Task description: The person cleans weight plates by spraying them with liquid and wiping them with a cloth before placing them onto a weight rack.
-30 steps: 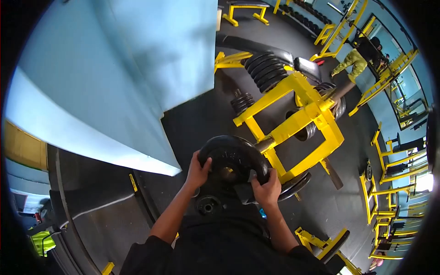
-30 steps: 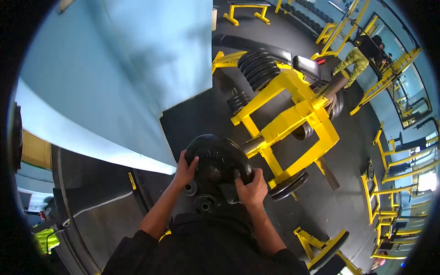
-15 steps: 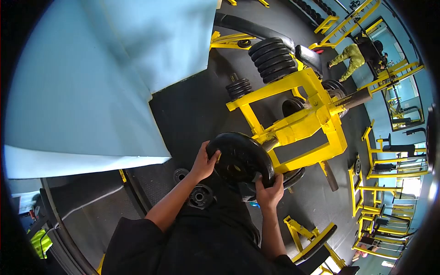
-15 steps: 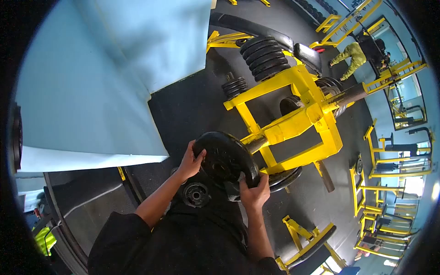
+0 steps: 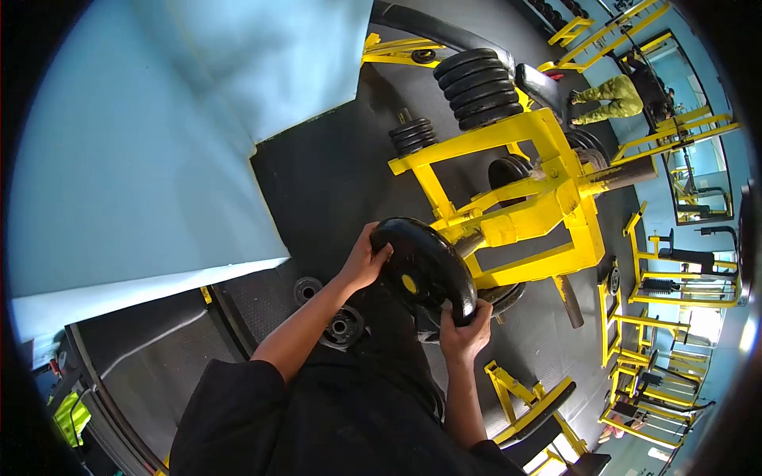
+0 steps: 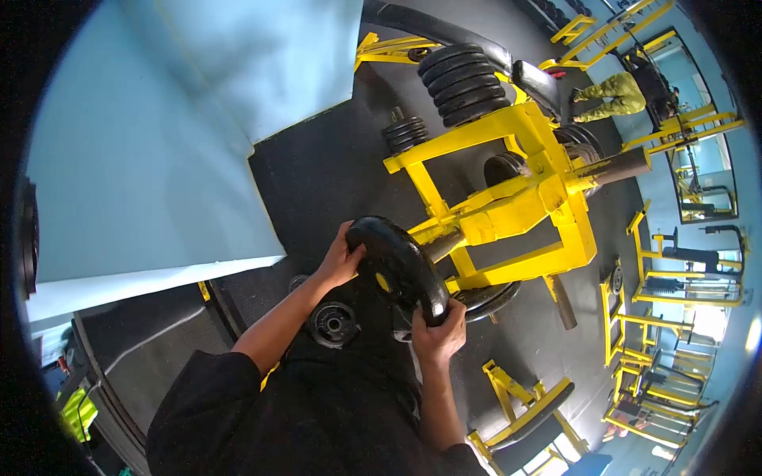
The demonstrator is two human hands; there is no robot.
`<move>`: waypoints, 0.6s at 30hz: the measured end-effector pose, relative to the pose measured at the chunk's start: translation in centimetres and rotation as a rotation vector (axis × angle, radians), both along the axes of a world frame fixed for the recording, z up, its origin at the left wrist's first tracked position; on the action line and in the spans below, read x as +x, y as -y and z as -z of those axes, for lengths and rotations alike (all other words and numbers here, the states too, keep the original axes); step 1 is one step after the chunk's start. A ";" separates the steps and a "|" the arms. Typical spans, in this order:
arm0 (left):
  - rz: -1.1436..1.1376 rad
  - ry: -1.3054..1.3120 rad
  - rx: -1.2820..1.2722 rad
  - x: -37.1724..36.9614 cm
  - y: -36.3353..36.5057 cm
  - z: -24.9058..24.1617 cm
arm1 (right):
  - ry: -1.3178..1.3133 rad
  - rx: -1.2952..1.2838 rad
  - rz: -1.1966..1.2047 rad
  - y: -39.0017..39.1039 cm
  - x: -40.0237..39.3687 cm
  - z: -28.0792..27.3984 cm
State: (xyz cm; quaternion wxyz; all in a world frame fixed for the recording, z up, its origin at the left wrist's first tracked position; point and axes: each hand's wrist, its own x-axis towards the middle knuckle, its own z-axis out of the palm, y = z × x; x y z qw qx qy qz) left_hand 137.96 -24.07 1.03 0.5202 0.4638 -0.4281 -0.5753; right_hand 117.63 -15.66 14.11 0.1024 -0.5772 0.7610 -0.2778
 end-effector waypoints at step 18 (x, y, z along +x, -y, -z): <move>0.167 0.072 0.110 -2.9 5.6 -0.3 | -0.100 0.263 0.084 2.6 -2.1 -0.5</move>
